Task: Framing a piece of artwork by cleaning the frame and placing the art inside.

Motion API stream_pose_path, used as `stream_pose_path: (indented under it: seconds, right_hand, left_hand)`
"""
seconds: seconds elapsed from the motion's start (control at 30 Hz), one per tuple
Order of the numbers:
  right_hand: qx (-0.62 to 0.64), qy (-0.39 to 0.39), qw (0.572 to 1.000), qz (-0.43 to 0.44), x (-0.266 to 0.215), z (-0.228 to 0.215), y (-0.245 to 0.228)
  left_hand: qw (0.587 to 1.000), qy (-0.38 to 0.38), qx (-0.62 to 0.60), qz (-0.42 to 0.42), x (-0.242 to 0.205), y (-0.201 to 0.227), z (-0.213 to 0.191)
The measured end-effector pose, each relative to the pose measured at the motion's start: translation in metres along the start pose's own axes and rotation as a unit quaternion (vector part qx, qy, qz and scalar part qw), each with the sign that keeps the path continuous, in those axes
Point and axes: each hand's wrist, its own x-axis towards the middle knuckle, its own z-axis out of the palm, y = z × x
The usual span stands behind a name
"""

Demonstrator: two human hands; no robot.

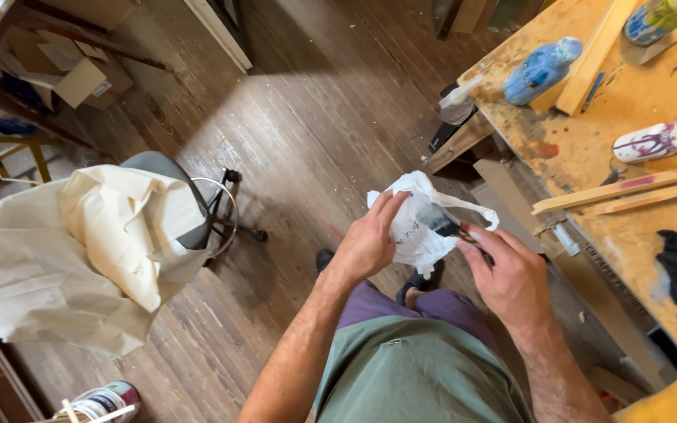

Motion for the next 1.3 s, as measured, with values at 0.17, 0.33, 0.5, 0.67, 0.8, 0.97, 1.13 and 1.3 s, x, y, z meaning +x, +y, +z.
stream_pose_path:
  seconds: [0.17,0.33,0.5,0.67,0.8,0.97,1.13,1.3]
  right_hand:
    - [-0.208,-0.083,0.974,0.04,0.006,0.015,-0.04]
    - [-0.147,-0.174,0.951,0.208,0.026,0.046,-0.083]
    - [-0.073,-0.151,0.962,0.217,0.045,0.058,-0.1]
    - [-0.057,-0.151,0.969,0.19,0.03,0.085,-0.078]
    - [-0.038,-0.08,0.995,0.047,0.018,0.106,-0.066]
    - [-0.033,-0.076,0.993,-0.084,0.028,0.104,-0.099]
    - [0.004,-0.011,0.992,-0.122,0.042,0.104,-0.119]
    - [0.099,0.028,0.994,-0.03,0.047,0.097,-0.144]
  left_hand:
    - [0.998,-0.02,0.049,0.046,-0.01,-0.006,-0.021]
    - [0.964,0.03,0.206,0.169,-0.029,-0.011,-0.033]
    - [0.943,0.058,0.232,0.23,-0.051,-0.025,-0.042]
    - [0.967,0.024,0.118,0.223,-0.075,-0.067,-0.043]
    - [0.979,0.185,-0.053,0.073,-0.083,-0.069,-0.094]
    - [0.94,0.295,-0.087,0.148,-0.044,-0.056,-0.147]
    - [0.952,-0.053,-0.259,0.151,-0.025,-0.078,-0.142]
    - [0.916,-0.034,-0.394,0.068,-0.052,-0.093,-0.119]
